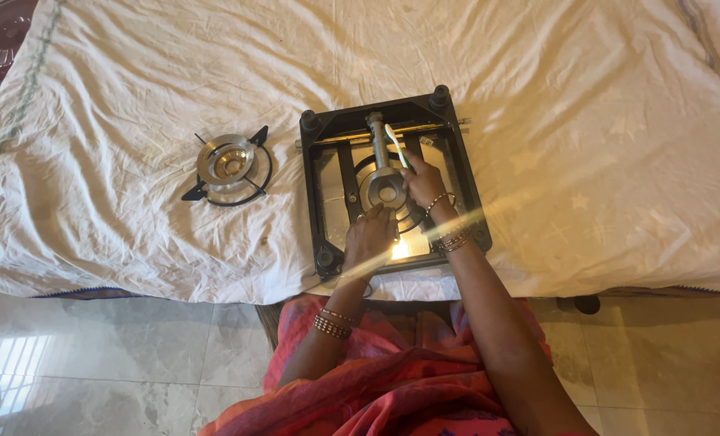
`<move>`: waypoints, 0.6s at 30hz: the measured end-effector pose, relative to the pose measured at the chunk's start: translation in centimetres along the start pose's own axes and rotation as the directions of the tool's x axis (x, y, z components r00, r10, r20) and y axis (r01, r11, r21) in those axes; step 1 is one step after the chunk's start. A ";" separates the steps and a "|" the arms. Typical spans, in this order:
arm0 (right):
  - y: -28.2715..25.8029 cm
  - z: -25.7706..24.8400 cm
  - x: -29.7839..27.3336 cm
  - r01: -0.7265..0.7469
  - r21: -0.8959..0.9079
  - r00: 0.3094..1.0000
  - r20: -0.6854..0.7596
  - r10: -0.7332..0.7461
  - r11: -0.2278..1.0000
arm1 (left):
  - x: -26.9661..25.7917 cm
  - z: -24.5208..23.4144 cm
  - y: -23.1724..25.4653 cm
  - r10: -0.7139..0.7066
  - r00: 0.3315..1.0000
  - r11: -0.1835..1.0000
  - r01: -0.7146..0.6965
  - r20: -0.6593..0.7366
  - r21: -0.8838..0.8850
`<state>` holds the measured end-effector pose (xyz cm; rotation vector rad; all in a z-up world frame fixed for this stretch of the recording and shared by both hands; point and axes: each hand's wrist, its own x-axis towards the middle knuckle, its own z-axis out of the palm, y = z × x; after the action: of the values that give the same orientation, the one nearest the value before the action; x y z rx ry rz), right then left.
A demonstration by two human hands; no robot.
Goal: The person cleans a portable gas stove burner using a toothbrush. They scrub the burner head, the surrounding grate, and the base of the stove while holding it on a white sheet. The person rotates the stove to access different sides and continues scrubbing the metal components.
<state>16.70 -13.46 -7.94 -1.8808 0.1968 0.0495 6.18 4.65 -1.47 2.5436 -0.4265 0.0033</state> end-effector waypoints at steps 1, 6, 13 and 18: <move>-0.6 -0.3 -0.5 -0.018 0.013 1.000 0.015 0.018 1.000 | -0.1 0.0 0.0 -0.002 1.000 1.000 0.002 0.001 0.000; -2.0 -0.8 -0.7 -0.074 0.303 0.983 0.185 0.018 0.950 | -0.2 0.0 0.1 -0.014 1.000 1.000 0.014 -0.001 -0.003; -1.9 -0.9 -0.6 -0.179 0.420 0.964 0.254 0.074 0.890 | 0.0 0.0 -0.1 -0.003 1.000 1.000 0.003 -0.003 -0.019; -2.0 -1.1 -0.9 -0.253 0.401 0.948 0.284 0.143 0.880 | 0.1 -0.1 -0.1 0.004 1.000 1.000 -0.004 0.014 -0.002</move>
<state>16.04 -13.83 -5.55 -1.3863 0.2100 0.3537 6.33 4.71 -1.41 2.5426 -0.4369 -0.0140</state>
